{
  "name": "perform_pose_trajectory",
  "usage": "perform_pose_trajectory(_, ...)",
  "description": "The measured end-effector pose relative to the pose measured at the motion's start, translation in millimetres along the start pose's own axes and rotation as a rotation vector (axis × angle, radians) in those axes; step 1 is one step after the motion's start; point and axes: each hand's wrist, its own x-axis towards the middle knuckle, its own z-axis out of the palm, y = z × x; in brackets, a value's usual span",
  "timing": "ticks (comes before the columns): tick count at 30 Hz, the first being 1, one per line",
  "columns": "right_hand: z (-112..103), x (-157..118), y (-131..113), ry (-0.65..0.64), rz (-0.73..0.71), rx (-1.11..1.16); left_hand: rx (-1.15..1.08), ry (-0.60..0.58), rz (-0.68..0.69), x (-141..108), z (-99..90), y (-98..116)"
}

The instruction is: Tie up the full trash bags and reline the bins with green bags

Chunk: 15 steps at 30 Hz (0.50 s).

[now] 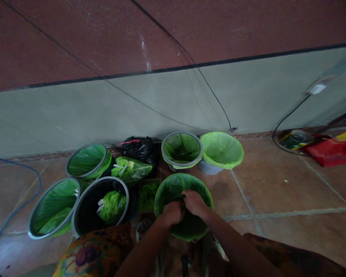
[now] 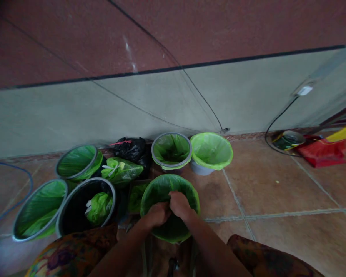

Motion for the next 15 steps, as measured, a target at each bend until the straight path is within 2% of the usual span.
perform_pose_trajectory(1, -4.5, -1.3, -1.7, 0.085, 0.062, -0.016, 0.005, 0.066, -0.015, -7.3, -8.4, 0.4)
perform_pose_trajectory(3, -5.8, -2.2, -3.2, 0.207, 0.256, -0.025, -0.032, 0.195, -0.132, -18.6, -21.3, 0.4)
perform_pose_trajectory(6, 11.2, 3.4, -1.5, 0.221, 0.478, 0.049, -0.075, 0.232, -0.336, -20.4, -26.7, 0.4)
perform_pose_trajectory(11, 52.7, 25.4, 13.2, 0.179, 0.539, 0.144, -0.178, 0.144, -0.466, 11.7, -4.1, -3.4)
perform_pose_trajectory(13, 61.0, 31.8, 21.6, 0.168, 0.567, 0.163, -0.223, 0.111, -0.464, 25.2, 8.1, -9.4)
perform_pose_trajectory(15, 60.7, 34.2, 27.6, 0.202, 0.540, 0.203, -0.250, 0.105, -0.448, 33.7, 17.0, -15.7)
